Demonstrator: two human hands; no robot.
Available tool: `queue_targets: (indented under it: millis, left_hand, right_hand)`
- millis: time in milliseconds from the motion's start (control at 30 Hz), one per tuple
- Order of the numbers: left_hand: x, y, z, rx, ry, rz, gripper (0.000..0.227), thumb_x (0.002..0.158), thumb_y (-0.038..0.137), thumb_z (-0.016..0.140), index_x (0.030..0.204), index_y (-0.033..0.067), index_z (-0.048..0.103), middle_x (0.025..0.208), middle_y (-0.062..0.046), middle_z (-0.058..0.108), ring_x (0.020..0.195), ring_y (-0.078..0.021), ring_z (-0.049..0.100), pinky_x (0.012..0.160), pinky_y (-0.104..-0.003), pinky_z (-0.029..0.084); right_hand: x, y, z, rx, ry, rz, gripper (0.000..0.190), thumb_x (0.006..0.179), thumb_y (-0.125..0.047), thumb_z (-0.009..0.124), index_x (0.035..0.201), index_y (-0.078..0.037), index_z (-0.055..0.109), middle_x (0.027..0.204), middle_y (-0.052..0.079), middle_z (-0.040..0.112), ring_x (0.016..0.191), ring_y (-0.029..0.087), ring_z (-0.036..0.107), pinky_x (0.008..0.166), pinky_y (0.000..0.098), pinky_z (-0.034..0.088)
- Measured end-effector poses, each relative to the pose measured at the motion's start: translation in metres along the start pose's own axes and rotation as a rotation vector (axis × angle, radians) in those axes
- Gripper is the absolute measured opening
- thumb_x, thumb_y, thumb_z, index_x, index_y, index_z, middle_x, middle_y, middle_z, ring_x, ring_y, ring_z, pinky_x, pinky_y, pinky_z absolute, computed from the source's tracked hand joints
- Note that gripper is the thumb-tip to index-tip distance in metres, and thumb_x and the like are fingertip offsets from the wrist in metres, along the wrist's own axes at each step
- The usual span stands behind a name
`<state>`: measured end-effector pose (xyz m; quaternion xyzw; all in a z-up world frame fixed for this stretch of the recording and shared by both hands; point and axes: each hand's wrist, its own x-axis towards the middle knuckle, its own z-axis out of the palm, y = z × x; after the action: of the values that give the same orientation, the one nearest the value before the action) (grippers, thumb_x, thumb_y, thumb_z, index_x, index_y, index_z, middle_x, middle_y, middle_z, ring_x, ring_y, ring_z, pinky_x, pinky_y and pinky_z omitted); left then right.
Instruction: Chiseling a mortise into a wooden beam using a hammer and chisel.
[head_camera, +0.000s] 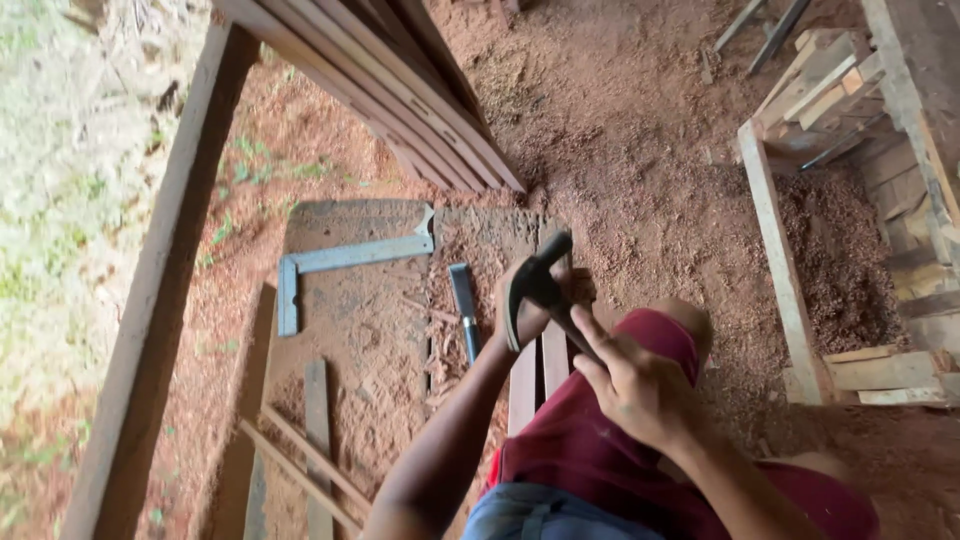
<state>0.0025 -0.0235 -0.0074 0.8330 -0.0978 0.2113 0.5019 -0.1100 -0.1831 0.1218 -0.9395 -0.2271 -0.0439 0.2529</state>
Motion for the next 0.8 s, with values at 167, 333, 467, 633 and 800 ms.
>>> queue_targets:
  millis: [167, 333, 467, 633, 800]
  left_hand:
    - [0.008, -0.004, -0.006, -0.437, -0.141, -0.257, 0.032, 0.094, 0.038, 0.063, 0.072, 0.017, 0.053, 0.071, 0.003, 0.06, 0.06, -0.0083, 0.053, 0.052, -0.026, 0.044]
    - [0.043, -0.004, 0.006, -0.645, 0.043, -0.63, 0.036, 0.082, 0.017, 0.086, 0.081, 0.0085, 0.051, 0.061, -0.002, 0.058, 0.047, -0.0106, 0.051, 0.044, -0.025, 0.04]
    - [-0.013, -0.025, 0.012, -0.613, -0.07, -0.177, 0.041, 0.081, 0.015, 0.087, 0.063, 0.0115, 0.049, 0.051, -0.004, 0.054, 0.042, -0.0118, 0.043, 0.042, -0.024, 0.034]
    - [0.029, 0.059, -0.061, -0.536, 0.14, 0.21, 0.037, 0.077, 0.04, 0.088, 0.074, 0.0122, 0.064, 0.058, -0.007, 0.063, 0.049, -0.0156, 0.057, 0.05, -0.026, 0.045]
    - [0.077, 0.106, -0.092, -0.516, 0.232, 0.258, 0.032, 0.093, 0.035, 0.076, 0.101, 0.0062, 0.065, 0.088, -0.009, 0.062, 0.08, -0.0194, 0.062, 0.077, -0.03, 0.055]
  right_hand:
    - [-0.025, 0.022, -0.013, 0.012, -0.08, 0.251, 0.068, 0.092, -0.032, 0.065, 0.155, -0.023, 0.042, 0.098, 0.005, 0.076, 0.064, 0.027, 0.073, 0.055, 0.046, 0.062]
    - [-0.04, 0.064, -0.002, 0.072, -0.001, 0.454, 0.06, 0.093, -0.03, 0.066, 0.152, -0.022, 0.053, 0.127, 0.022, 0.069, 0.092, 0.047, 0.073, 0.075, 0.062, 0.061]
    - [-0.032, 0.077, -0.003, 0.103, -0.05, 0.728, 0.062, 0.098, -0.04, 0.056, 0.158, -0.033, 0.043, 0.133, 0.022, 0.066, 0.109, 0.047, 0.068, 0.092, 0.0617, 0.057]
    - [-0.017, 0.054, -0.019, 0.287, 0.041, 0.745, 0.058, 0.098, -0.033, 0.055, 0.155, -0.025, 0.044, 0.145, 0.026, 0.056, 0.116, 0.054, 0.061, 0.098, 0.0658, 0.05]
    - [-0.047, 0.083, 0.007, 0.208, 0.009, 0.72, 0.063, 0.097, -0.043, 0.056, 0.158, -0.034, 0.042, 0.125, 0.032, 0.066, 0.108, 0.055, 0.065, 0.093, 0.0638, 0.055]
